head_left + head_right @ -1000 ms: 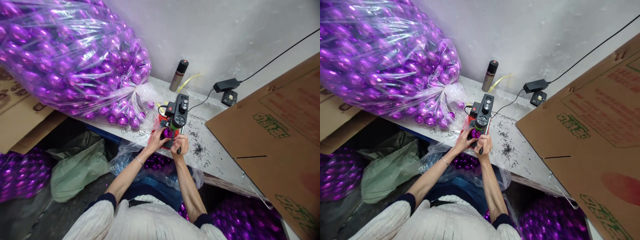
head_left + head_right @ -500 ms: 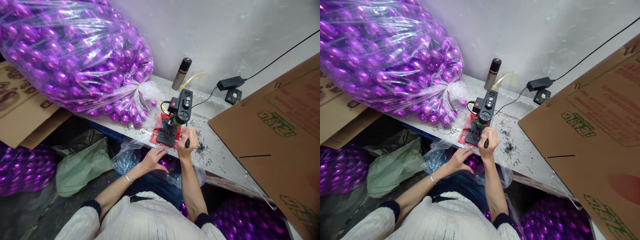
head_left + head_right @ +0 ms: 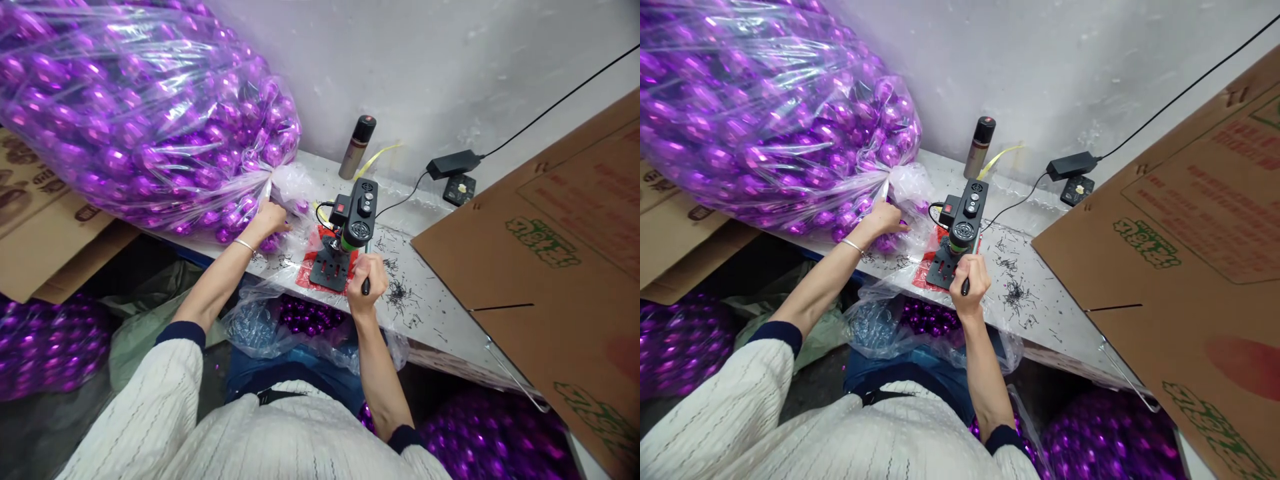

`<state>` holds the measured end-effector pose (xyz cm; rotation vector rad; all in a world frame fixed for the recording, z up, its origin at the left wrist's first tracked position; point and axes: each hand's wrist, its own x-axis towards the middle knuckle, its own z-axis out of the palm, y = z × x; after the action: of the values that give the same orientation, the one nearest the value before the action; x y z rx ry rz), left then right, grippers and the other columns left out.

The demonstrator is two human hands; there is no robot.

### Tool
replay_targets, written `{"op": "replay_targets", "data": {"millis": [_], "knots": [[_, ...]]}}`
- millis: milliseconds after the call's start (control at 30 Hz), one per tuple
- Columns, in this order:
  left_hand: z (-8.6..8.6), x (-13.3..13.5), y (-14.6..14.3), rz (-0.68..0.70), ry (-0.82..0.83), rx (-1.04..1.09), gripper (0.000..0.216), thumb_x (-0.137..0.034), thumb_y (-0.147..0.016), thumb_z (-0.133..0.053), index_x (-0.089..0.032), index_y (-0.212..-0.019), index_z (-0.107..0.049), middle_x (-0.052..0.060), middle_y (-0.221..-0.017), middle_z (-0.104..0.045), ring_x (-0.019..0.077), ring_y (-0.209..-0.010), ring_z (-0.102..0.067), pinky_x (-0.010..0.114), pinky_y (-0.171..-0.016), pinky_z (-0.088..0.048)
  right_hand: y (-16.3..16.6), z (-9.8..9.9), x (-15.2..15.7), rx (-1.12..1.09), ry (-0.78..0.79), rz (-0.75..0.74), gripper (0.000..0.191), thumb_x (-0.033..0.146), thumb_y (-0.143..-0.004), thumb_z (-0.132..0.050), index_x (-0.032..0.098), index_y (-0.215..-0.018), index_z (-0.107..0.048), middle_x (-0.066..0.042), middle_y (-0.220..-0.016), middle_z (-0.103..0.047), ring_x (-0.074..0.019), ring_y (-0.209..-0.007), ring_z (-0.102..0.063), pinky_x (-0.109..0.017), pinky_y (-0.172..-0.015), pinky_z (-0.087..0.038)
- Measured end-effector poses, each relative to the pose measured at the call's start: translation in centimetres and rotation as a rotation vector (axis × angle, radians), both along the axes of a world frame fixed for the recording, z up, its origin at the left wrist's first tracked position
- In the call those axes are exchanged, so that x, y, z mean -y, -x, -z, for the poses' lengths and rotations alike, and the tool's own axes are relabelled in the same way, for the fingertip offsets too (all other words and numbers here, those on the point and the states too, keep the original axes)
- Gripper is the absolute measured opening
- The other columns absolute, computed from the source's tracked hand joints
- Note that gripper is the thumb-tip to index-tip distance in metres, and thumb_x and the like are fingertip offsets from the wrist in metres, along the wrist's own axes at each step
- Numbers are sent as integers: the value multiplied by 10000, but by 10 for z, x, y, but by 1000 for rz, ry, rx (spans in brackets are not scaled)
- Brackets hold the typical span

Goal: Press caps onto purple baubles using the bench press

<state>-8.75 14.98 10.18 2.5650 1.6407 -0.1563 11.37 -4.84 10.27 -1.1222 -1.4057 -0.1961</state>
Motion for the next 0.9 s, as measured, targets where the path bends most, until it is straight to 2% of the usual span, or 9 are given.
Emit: {"op": "replay_targets", "data": {"millis": [133, 200, 267, 400, 500, 600, 700, 767, 900], "knots": [[9, 6, -7, 42, 5, 12, 358, -387, -632, -879, -98, -764, -713, 160, -787, -714, 364, -950, -668, 515, -1053, -319, -1, 2, 0, 30, -14, -8, 257, 123, -947, -417, 217, -712, -465, 0, -684, -527, -131, -654, -521, -292, -635, -419], [14, 10, -6, 33, 7, 45, 392, -384, -700, -826, -90, -933, -711, 148, -816, -720, 355, -961, -669, 520, -1058, -333, -2, 3, 0, 40, -11, -6, 250, 127, -947, -417, 218, -720, -466, -2, -689, -530, -131, -659, -522, -290, -631, -421], [17, 16, -2, -1, 17, 199, 508, -396, -775, -748, -77, -1158, -645, 151, -913, -727, 349, -1004, -661, 511, -1034, -384, -2, 3, 0, 45, -5, 2, 250, 133, -950, -414, 218, -721, -465, -5, -691, -532, -130, -658, -522, -290, -627, -423], [17, 39, 10, -92, 130, 1011, 742, -395, -782, -734, -181, -1431, -445, 141, -1258, -639, 296, -1096, -639, 438, -969, -491, -2, 3, 0, 55, 1, 18, 265, 154, -958, -406, 220, -708, -463, -9, -683, -537, -129, -641, -521, -293, -616, -420], [19, 67, 12, -220, 413, 1535, 729, -447, -798, -730, -263, -1438, -432, 105, -1239, -637, 226, -937, -695, 337, -788, -567, -1, 2, 0, 43, 8, 20, 282, 160, -962, -399, 219, -695, -467, -9, -672, -535, -130, -635, -523, -296, -619, -420], [26, 100, 0, -358, 674, 1828, 586, -523, -880, -625, -259, -1383, -484, 102, -1160, -673, 195, -838, -712, 287, -671, -580, -1, -1, 0, 32, 2, 8, 286, 160, -960, -405, 220, -688, -468, -9, -667, -537, -136, -641, -533, -299, -627, -420], [41, 129, -25, -436, 783, 1913, 512, -486, -880, -656, -233, -1308, -535, 89, -1151, -690, 186, -889, -715, 314, -765, -603, -3, -10, -1, 24, 13, 5, 289, 183, -962, -416, 222, -680, -469, -3, -655, -528, -138, -635, -527, -299, -624, -410], [54, 142, -46, -465, 772, 1890, 524, -440, -846, -713, -222, -1290, -541, 83, -1185, -687, 192, -967, -706, 356, -870, -592, -4, -19, -3, 15, 39, 17, 295, 204, -966, -425, 221, -676, -471, 8, -645, -508, -131, -624, -511, -294, -621, -396], [79, 152, -82, -469, 524, 1787, 615, -427, -811, -750, -172, -1325, -528, 116, -1315, -637, 236, -1186, -635, 398, -1070, -489, -5, -36, -4, 26, 124, 59, 335, 247, -985, -416, 219, -653, -453, 29, -617, -465, -108, -592, -466, -285, -615, -368]]}}
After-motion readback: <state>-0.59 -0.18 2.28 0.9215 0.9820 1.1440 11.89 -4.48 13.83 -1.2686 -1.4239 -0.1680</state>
